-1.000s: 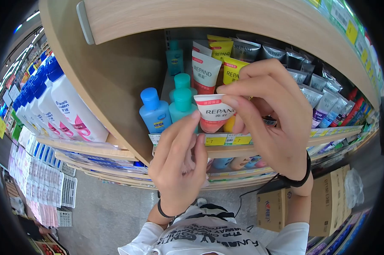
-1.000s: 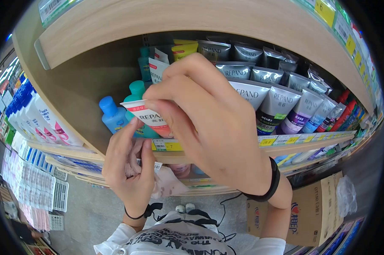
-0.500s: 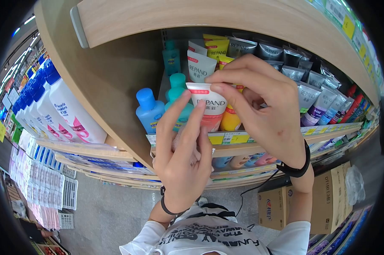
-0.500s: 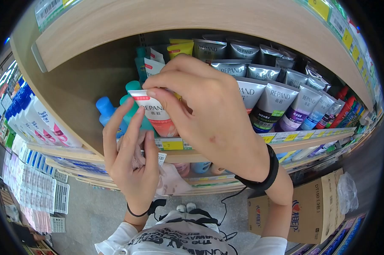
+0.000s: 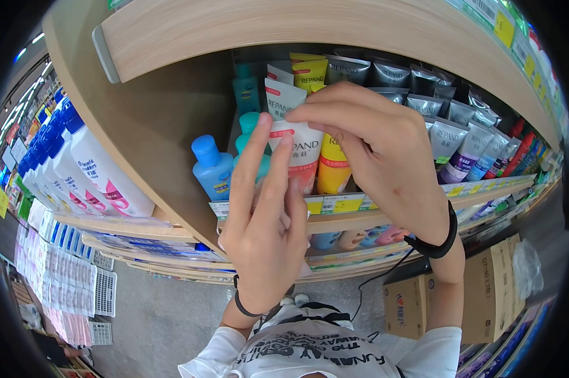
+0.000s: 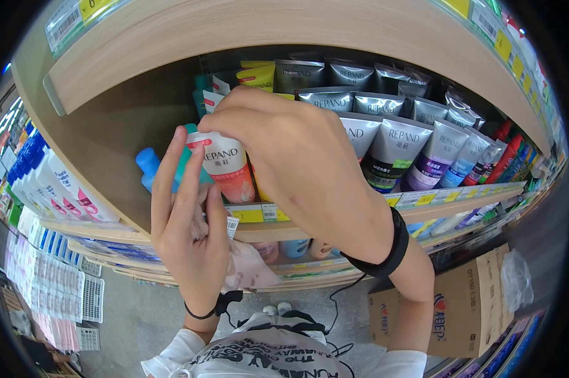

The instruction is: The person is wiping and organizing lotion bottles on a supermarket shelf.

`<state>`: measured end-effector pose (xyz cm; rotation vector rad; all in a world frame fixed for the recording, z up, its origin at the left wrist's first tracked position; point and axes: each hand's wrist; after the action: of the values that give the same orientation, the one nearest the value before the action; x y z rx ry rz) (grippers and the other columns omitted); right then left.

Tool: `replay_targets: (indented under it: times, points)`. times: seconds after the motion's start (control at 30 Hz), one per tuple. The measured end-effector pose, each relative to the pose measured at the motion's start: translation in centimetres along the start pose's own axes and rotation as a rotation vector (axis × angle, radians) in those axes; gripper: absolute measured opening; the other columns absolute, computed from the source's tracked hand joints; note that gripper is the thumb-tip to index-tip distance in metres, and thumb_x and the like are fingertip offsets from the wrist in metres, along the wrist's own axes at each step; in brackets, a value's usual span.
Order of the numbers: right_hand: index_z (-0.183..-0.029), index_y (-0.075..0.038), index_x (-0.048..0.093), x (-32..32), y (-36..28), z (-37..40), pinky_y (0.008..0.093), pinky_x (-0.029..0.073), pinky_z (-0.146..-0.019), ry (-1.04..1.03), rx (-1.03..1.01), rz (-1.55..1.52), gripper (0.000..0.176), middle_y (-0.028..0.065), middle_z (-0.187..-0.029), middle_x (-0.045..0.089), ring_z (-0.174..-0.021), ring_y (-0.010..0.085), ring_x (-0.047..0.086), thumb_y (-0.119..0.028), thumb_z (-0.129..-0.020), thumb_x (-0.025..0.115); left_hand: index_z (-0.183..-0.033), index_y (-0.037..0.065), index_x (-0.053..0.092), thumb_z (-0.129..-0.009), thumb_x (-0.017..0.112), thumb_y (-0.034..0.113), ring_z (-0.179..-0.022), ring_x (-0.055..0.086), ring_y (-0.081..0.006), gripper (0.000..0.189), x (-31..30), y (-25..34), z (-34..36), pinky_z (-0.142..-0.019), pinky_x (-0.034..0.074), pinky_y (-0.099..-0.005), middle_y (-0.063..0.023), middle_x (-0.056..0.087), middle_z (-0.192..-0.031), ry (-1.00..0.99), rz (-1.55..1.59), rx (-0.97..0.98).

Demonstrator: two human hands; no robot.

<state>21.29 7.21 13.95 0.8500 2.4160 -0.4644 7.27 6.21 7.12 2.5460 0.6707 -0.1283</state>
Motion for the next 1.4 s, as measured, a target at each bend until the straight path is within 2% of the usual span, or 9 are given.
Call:
replay_targets:
  times: [0.23,0.67,0.83,1.07,1.13,1.17,1.3,1.37,1.4]
  points:
    - [-0.095,-0.001,0.062,0.0,-0.1,0.3,0.0305,0.048,-0.067,-0.031,0.078,0.026,0.022,0.0117,-0.089,0.06,-0.079,0.0266,0.06,0.007,-0.076,0.053,-0.114,0.003,0.056,-0.073,0.057,-0.009,-0.062,0.054,-0.0088,0.043,0.6,-0.1,-0.3,-0.054,0.044,-0.0198,-0.0102,0.047,-0.128,0.011,-0.029,0.024]
    - [-0.096,-0.004,0.063,-1.1,-0.7,0.9,0.0303,0.048,-0.066,-0.023,0.141,0.118,0.022,0.0092,-0.093,0.058,-0.08,0.0254,0.06,0.005,-0.077,0.054,-0.114,0.004,0.056,-0.075,0.059,-0.005,-0.071,0.06,-0.013,0.04,1.0,0.1,-0.6,-0.058,0.047,-0.0215,-0.012,0.045,-0.129,-0.01,-0.027,0.026]
    - [-0.096,-0.005,0.064,-1.8,-0.6,1.2,0.0229,0.042,-0.052,0.142,0.158,0.244,0.02,0.0061,-0.091,0.059,-0.061,0.013,0.054,-0.002,-0.077,0.06,-0.113,0.005,0.057,-0.075,0.06,-0.005,-0.07,0.059,-0.0127,0.04,0.9,0.2,-0.5,-0.057,0.047,-0.0219,-0.012,0.045,-0.129,-0.004,-0.046,0.04]
    - [-0.094,-0.003,0.064,-1.8,-0.9,1.7,0.0226,0.035,-0.045,0.112,0.207,0.245,0.019,0.0055,-0.088,0.059,-0.049,0.01,0.044,-0.006,-0.075,0.065,-0.115,0.003,0.055,-0.073,0.057,-0.008,-0.083,0.061,-0.0199,0.043,2.0,0.4,-0.1,-0.061,0.049,-0.0246,-0.0132,0.044,-0.13,-0.042,0.044,0.098]
    - [-0.093,-0.007,0.062,-2.0,-1.1,1.6,0.033,0.048,-0.056,0.002,0.262,0.294,0.015,0.008,-0.087,0.059,-0.067,0.0275,0.06,-0.012,-0.079,0.06,-0.116,0.005,0.055,-0.074,0.057,-0.008,-0.074,0.059,-0.0154,0.044,1.9,1.1,-0.1,-0.061,0.048,-0.0226,-0.0115,0.046,-0.128,-0.066,0.02,0.054]
    - [-0.093,-0.007,0.062,-2.0,-1.1,1.8,0.033,0.048,-0.056,0.001,0.262,0.294,0.015,0.008,-0.087,0.059,-0.067,0.0275,0.06,-0.012,-0.079,0.06,-0.117,0.007,0.055,-0.075,0.057,-0.008,-0.066,0.057,-0.0109,0.045,1.9,1.4,0.0,-0.06,0.046,-0.0205,-0.0098,0.048,-0.127,-0.1,-0.003,0.006]
    - [-0.096,-0.003,0.058,-2.2,-1.1,2.2,0.036,0.048,-0.057,-0.011,0.289,0.182,0.017,0.0143,-0.087,0.059,-0.07,0.0328,0.059,-0.009,-0.081,0.057,-0.117,0.008,0.055,-0.075,0.057,-0.008,-0.059,0.055,-0.0089,0.045,2.2,1.1,0.1,-0.058,0.045,-0.0199,-0.0088,0.048,-0.127,-0.054,-0.048,0.04]
    - [-0.095,0.0,0.057,-2.4,-1.2,1.9,0.0352,0.047,-0.056,0.003,0.312,0.121,0.016,0.0172,-0.085,0.059,-0.069,0.033,0.059,-0.006,-0.081,0.057,-0.117,0.003,0.053,-0.072,0.057,-0.007,-0.083,0.061,-0.0214,0.046,1.8,1.4,-0.1,-0.062,0.05,-0.0265,-0.0125,0.045,-0.129,-0.117,-0.017,0.021]
    - [-0.095,0.0,0.057,-2.3,-1.2,1.9,0.0352,0.047,-0.056,0.009,0.304,0.125,0.016,0.0172,-0.085,0.059,-0.069,0.033,0.059,-0.006,-0.081,0.057,-0.117,0.003,0.053,-0.072,0.057,-0.007,-0.083,0.061,-0.0214,0.046,1.9,1.3,-0.1,-0.062,0.05,-0.0265,-0.0125,0.045,-0.129,-0.11,-0.016,0.03]
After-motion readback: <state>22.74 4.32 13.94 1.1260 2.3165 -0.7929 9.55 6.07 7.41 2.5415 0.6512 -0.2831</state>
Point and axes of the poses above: each hand's wrist, its own z-axis away from the middle knuckle, its own x-axis out of the palm, y = z × x
